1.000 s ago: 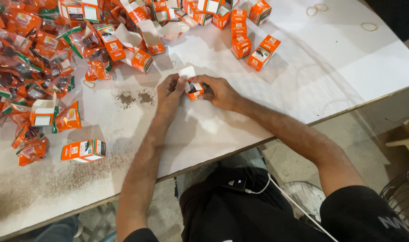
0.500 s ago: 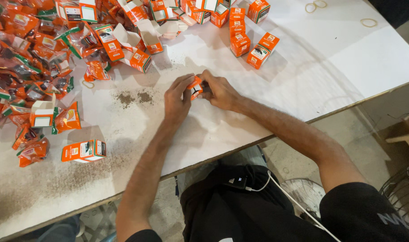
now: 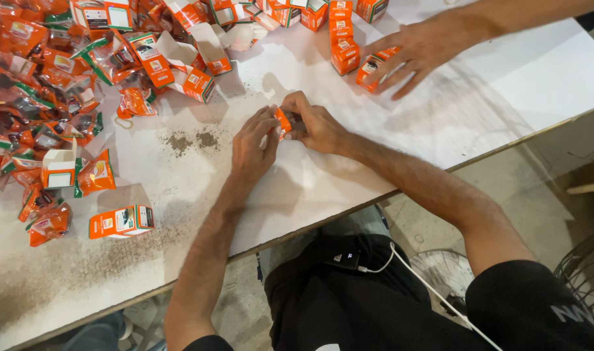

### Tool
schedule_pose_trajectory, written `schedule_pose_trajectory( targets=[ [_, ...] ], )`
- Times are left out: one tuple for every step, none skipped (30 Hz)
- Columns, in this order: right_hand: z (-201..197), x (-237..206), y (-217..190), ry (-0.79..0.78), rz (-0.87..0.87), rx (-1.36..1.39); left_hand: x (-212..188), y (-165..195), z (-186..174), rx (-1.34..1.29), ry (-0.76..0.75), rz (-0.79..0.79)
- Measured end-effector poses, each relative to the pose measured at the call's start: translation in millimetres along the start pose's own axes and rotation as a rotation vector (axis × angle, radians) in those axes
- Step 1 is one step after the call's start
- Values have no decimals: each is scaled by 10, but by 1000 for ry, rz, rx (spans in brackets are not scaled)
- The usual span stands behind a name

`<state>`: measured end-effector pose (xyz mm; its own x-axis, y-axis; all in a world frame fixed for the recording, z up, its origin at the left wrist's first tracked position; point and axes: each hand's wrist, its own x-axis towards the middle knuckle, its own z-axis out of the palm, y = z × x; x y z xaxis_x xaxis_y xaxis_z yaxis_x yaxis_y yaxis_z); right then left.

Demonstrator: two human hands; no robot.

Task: The person packs small orange product cartons at a table. They pick up a folded carton, open it, place a plastic-wrapped item inside, close the flaps, and set the finished box on the table, repeating this cycle continuously while another person's hands occasionally place items nearby.

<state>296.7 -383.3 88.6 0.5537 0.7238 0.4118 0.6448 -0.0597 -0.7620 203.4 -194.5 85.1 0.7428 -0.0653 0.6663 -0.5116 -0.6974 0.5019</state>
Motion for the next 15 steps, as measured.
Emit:
schedule_pose_trajectory(
  targets=[
    [-6, -1, -3, -1, 1, -7, -13, 1, -20, 40, -26, 34],
    [-10, -12, -7, 4, 4, -10, -35, 8, -34, 80, -53, 68],
    [-8, -13, -12, 10, 5, -12, -57, 15, -47, 61, -67, 69],
    [0, -28, -21, 13, 9, -12, -91, 26, -53, 40, -82, 66],
    [9, -38, -30, -4, 22, -47, -124, 31, -57, 20, -91, 64],
    [17, -33, -37, -21, 29, -84, -156, 29, -55, 68, -108, 77],
    [27, -32, -42, -39, 37, -120, -192, 22, -51, 116, -125, 89],
    [25, -16, -41, -45, -37, -148, -214, -2, -51, 166, -136, 102],
    [21, -1, -37, -54, -113, -179, -219, -43, -51, 163, -118, 95],
    [3, 24, -23, -65, -193, -213, -196, -105, -63, 161, -96, 90],
    [-47, 75, 6, 54, -236, -312, -156, -176, -79, 159, -75, 84],
    [-104, 113, 39, 174, -274, -402, -94, -263, -118, 220, 36, 38],
    [-130, 142, 70, 297, -311, -488, 6, -377, -195, 282, 144, -9],
    [-160, 158, 101, 332, -272, -667, 117, -473, -258, 343, 250, -53],
    [-201, 144, 134, 366, -223, -844, 223, -563, -342, 430, 304, -125]
  ],
)
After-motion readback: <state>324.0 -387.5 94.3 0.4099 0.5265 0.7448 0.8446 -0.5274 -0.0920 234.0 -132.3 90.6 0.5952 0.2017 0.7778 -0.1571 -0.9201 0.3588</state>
